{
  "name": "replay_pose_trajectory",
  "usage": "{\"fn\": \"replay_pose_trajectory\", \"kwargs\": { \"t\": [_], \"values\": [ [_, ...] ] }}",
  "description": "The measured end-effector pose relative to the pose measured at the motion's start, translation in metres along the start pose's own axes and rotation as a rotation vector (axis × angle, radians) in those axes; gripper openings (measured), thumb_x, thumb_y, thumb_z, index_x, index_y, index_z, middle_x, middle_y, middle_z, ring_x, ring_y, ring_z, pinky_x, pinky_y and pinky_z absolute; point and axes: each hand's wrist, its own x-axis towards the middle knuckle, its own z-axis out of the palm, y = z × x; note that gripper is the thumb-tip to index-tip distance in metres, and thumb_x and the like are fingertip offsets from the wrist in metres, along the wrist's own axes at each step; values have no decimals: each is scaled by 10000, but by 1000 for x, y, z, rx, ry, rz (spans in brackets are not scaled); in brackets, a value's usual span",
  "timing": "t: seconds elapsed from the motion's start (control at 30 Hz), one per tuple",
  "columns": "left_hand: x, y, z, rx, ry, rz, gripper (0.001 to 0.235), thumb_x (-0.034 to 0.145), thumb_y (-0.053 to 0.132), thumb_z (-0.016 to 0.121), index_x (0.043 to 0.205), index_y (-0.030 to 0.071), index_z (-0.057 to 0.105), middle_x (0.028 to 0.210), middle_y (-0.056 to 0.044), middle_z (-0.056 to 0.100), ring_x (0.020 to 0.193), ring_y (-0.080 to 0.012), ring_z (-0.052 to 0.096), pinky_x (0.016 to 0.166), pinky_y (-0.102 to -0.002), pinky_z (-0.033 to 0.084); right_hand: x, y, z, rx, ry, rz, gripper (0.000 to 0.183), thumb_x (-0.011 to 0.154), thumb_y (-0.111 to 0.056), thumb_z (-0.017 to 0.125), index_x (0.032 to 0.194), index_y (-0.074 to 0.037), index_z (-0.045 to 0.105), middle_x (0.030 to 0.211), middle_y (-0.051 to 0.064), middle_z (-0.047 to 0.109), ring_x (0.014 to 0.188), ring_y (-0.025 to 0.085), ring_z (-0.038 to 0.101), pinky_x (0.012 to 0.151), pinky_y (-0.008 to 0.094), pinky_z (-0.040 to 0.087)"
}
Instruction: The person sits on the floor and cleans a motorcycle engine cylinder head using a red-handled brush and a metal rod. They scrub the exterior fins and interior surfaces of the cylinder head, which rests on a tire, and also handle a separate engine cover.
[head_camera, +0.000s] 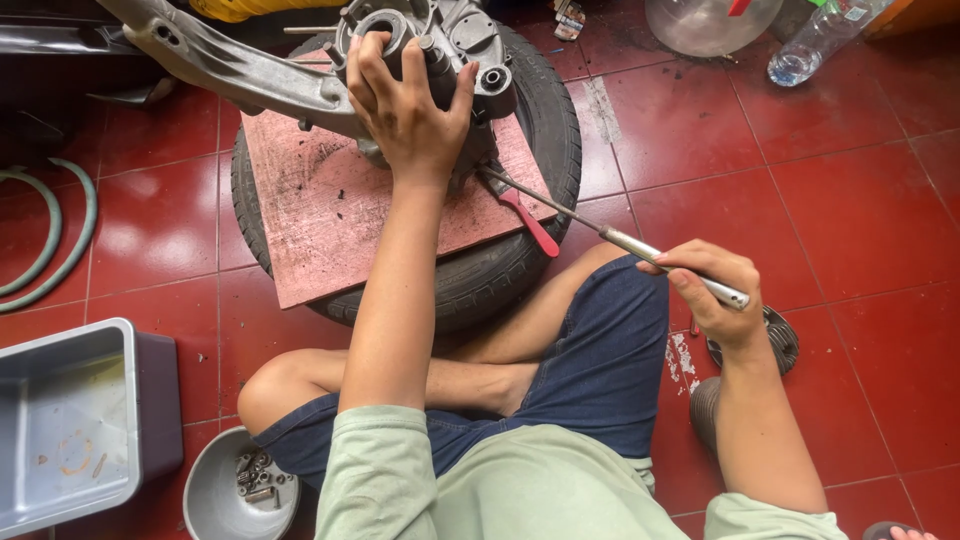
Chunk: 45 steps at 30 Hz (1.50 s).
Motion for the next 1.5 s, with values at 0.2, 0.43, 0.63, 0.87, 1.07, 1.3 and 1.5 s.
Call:
{"fn": "replay_pose_trajectory", "kwargs": {
  "t": [0.2,0.43,0.63,0.87,1.07,1.3,1.5],
  "values": [
    [7,-5,-4,-118,-15,41,471,851,436,875,1070,86,649,1258,-146,397,1310,-365,315,1169,-568,362,6,5,13,-27,33,-69,230,916,-48,513,1068,40,662,984,192,736,883,268,748,822,314,615],
    [15,-8,-5,-79,-42,79,439,771,416,860,978,123,608,1143,-120,375,1179,-331,344,994,-495,478,-22,61,33,135,180,-60,364,901,-166,427,1080,30,676,1026,205,728,865,278,736,830,327,609],
    [10,-6,1,-113,-28,67,431,783,383,849,1013,110,609,1178,-136,375,1217,-342,333,1050,-534,399,-24,58,52,272,247,-62,391,869,-143,381,1089,34,651,1053,267,712,851,324,747,815,360,645],
    [10,-8,5,-115,-30,62,437,790,385,837,1037,111,605,1180,-137,356,1225,-345,315,1055,-539,389,62,-16,30,56,288,36,383,921,-131,287,972,103,587,780,243,633,605,297,653,562,315,551],
    [12,-7,1,-139,-38,58,410,790,359,866,1011,117,619,1166,-126,349,1233,-348,291,1054,-529,369,20,60,32,220,357,-45,324,951,-198,331,959,16,573,806,177,637,605,251,639,578,300,544],
    [10,-5,1,-158,-34,50,402,796,351,840,1029,104,625,1176,-134,359,1241,-358,317,1081,-545,375,-4,70,67,351,414,-176,340,913,-166,323,989,2,608,939,254,683,640,339,684,581,344,607],
    [10,-7,5,-140,-23,45,392,803,364,831,1015,111,620,1188,-136,361,1242,-351,314,1086,-541,360,60,7,50,173,549,21,329,965,-270,312,859,-31,513,681,164,584,454,206,500,427,274,387]
  ]
}}
